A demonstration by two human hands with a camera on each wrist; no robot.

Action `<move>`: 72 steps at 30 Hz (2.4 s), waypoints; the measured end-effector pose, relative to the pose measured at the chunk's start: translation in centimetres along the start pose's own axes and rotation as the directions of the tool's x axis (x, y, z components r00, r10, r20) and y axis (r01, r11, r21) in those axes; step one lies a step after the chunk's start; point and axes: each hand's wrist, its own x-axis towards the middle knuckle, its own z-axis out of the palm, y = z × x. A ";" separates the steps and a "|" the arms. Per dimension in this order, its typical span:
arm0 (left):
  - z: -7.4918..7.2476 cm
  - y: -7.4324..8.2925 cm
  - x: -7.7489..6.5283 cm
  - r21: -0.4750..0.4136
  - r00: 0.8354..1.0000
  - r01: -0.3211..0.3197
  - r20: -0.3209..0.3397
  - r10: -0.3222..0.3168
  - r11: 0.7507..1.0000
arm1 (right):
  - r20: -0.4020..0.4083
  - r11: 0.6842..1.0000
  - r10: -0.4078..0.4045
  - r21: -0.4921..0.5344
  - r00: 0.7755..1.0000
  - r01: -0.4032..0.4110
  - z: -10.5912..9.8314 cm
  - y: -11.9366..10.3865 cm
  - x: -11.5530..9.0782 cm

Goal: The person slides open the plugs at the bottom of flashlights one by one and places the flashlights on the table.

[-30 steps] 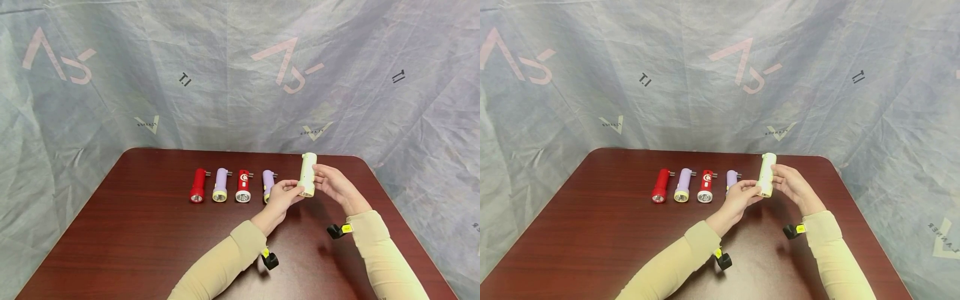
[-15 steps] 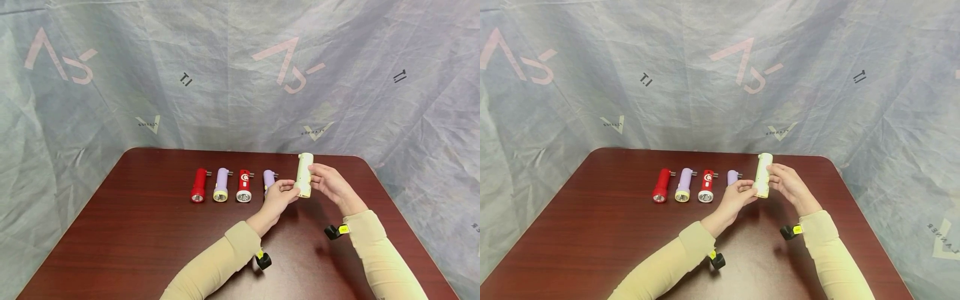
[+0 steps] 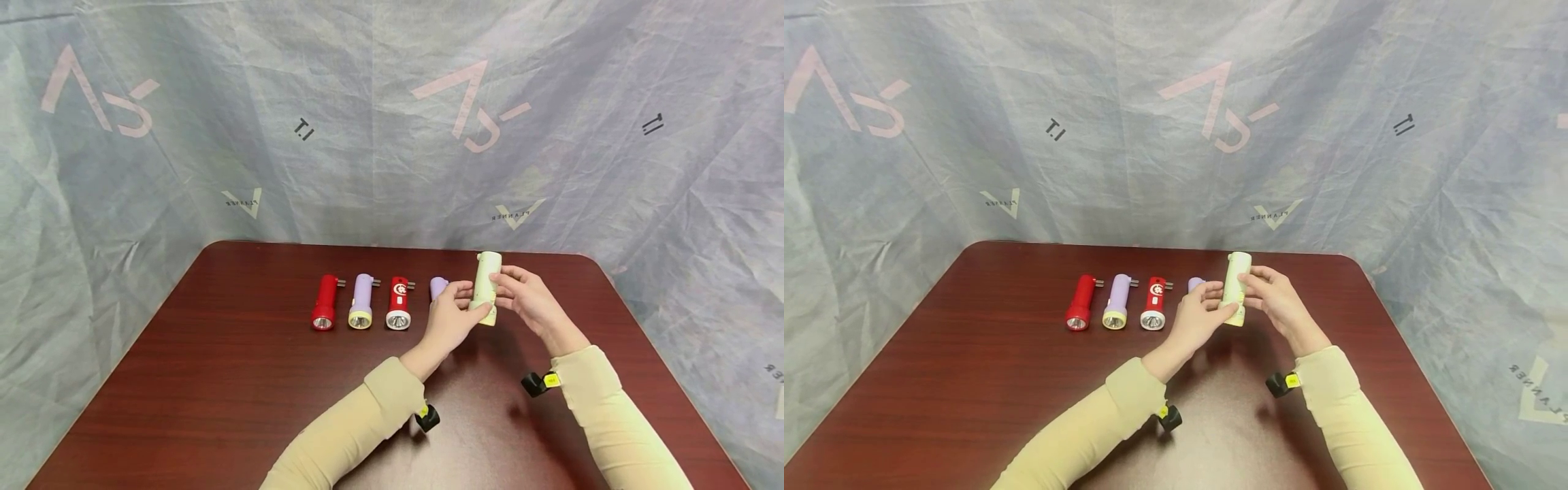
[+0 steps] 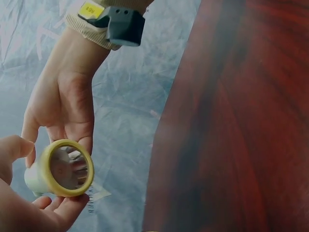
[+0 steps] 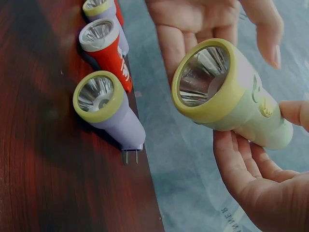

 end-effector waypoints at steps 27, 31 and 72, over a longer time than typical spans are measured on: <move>0.0 1.3 0.7 0.373 0.962 -0.194 -0.110 0.250 0.907 | -0.052 0.998 -0.028 -0.066 0.998 0.025 2.5 0.1 -0.3; -0.1 1.2 0.7 0.416 0.959 -0.187 -0.119 0.257 0.890 | -0.049 0.996 -0.030 -0.081 0.998 0.026 2.7 0.2 -0.3; -3.8 0.6 0.3 0.073 0.998 -0.048 0.034 0.046 0.996 | 0.100 0.999 0.015 0.033 0.995 -0.018 3.1 0.0 -0.2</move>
